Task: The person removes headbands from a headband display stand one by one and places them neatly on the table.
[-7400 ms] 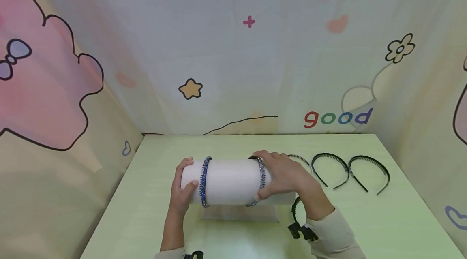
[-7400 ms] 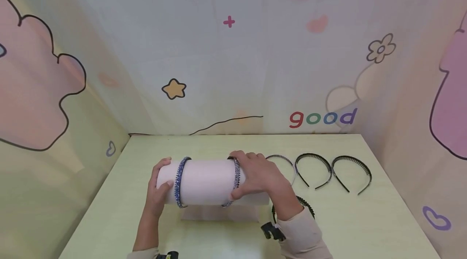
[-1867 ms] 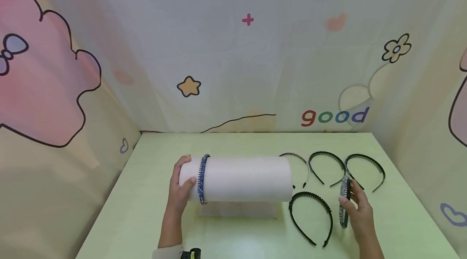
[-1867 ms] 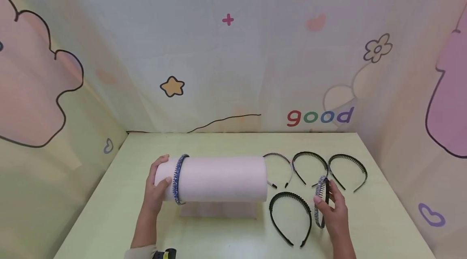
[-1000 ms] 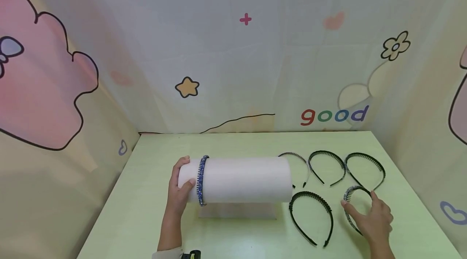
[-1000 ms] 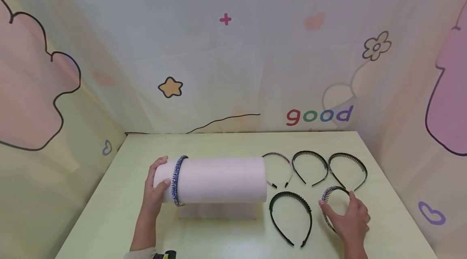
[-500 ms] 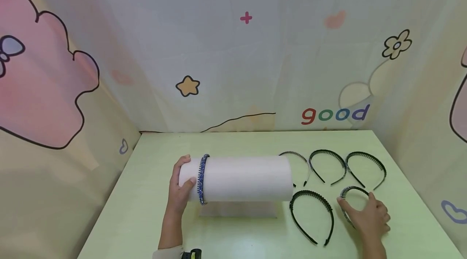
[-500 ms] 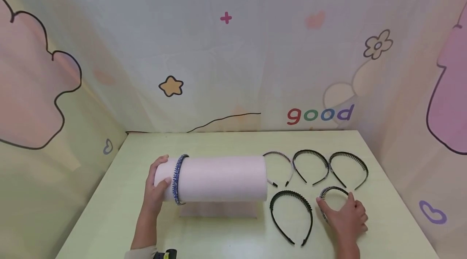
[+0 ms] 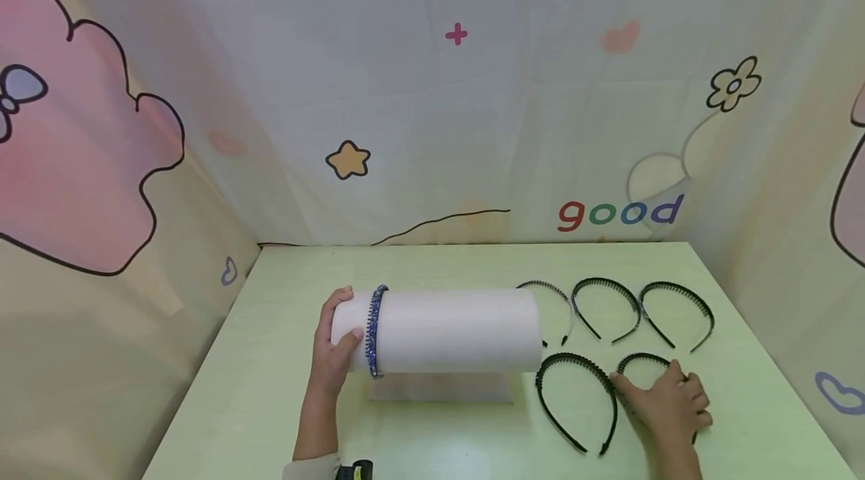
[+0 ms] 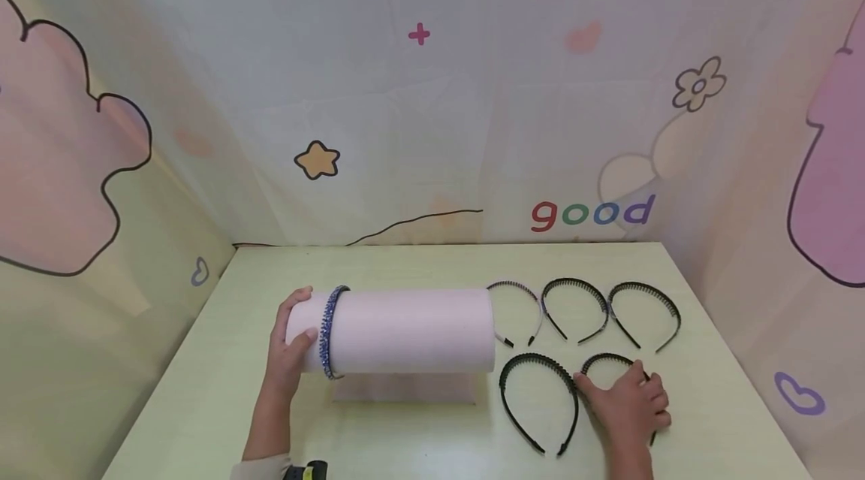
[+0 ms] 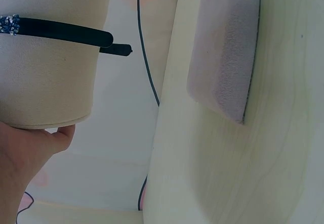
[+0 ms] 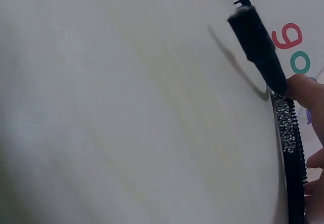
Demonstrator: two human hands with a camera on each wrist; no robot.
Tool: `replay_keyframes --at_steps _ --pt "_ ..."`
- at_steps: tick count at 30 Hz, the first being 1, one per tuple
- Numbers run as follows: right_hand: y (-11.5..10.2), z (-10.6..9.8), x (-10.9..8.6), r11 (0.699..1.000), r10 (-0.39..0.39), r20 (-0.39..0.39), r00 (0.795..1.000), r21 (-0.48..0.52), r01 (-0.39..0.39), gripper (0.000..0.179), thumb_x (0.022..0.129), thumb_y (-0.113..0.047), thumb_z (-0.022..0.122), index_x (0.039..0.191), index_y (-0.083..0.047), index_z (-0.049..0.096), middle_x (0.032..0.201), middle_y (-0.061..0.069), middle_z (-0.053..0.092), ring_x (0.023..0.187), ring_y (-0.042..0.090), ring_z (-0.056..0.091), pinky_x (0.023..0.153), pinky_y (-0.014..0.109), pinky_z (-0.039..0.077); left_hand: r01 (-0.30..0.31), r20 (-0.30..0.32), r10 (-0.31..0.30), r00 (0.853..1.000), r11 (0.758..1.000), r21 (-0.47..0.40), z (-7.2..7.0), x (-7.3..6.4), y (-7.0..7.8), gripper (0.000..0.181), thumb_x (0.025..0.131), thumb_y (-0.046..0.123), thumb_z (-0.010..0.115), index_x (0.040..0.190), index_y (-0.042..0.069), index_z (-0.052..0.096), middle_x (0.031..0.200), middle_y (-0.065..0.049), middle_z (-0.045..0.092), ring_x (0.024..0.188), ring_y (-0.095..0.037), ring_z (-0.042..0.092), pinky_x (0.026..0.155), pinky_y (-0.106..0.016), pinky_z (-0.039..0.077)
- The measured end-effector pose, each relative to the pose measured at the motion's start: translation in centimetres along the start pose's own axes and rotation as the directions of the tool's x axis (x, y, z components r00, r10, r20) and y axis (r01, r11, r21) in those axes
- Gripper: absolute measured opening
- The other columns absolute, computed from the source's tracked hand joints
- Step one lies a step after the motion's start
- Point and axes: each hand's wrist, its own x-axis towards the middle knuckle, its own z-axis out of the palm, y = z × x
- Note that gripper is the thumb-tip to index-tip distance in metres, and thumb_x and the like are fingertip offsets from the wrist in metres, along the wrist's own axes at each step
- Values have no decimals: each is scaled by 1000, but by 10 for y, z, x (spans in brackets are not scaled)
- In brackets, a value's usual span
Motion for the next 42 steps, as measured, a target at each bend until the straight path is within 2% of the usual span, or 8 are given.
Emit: replay_keyframes --at_steps 3,8,18,23,29,33,42 --pt "-2 0 0 1000 2 23 1000 -1 -2 125 65 -76 59 135 13 5 127 48 -1 114 63 4 80 71 11 -18 -1 18 1000 1000 -1 1 0 0 48 78 -1 48 125 4 41 142 -13 34 119 -28 35 82 -48 37" --pt "-3 5 -4 1000 3 22 1000 0 -3 125 67 -78 54 134 15 5 126 48 -1 113 62 4 80 71 11 -16 6 16 1000 1000 11 1 -1 0 48 79 0 49 126 5 41 142 -14 33 116 -29 37 79 -47 40" --pt "-15 11 -10 1000 27 48 998 2 -27 126 67 -81 49 135 14 3 124 48 2 113 62 4 80 72 10 -28 11 28 1000 1000 5 0 -1 0 48 80 2 50 127 6 41 141 -8 35 112 -30 39 75 -48 42" --pt "-17 10 -10 999 40 48 998 10 -40 122 69 -78 50 134 14 5 123 48 4 112 62 5 81 73 9 -36 22 35 999 999 1 0 0 -1 48 81 2 51 128 6 40 141 -11 35 112 -31 38 76 -48 41" --pt "-22 -1 -13 999 41 58 997 33 -43 110 76 -64 57 139 10 7 127 49 2 115 63 4 84 74 6 -26 15 26 1000 1000 1 0 -1 -2 49 80 2 51 128 7 41 142 -9 34 113 -31 37 77 -48 41" --pt "-30 -14 -21 995 1 74 997 98 -8 105 78 -58 59 142 8 7 131 47 0 117 64 0 83 74 4 -13 12 13 1000 1000 2 -1 -3 -3 49 80 1 50 128 6 41 142 -10 33 113 -32 37 76 -48 41" --pt "-65 -45 -34 964 -157 57 986 225 140 96 84 -54 57 146 1 8 139 42 5 121 64 4 81 76 10 -18 11 18 1000 1000 -9 -1 -1 -3 49 80 -1 50 127 4 40 143 -12 32 113 -32 37 74 -48 42"
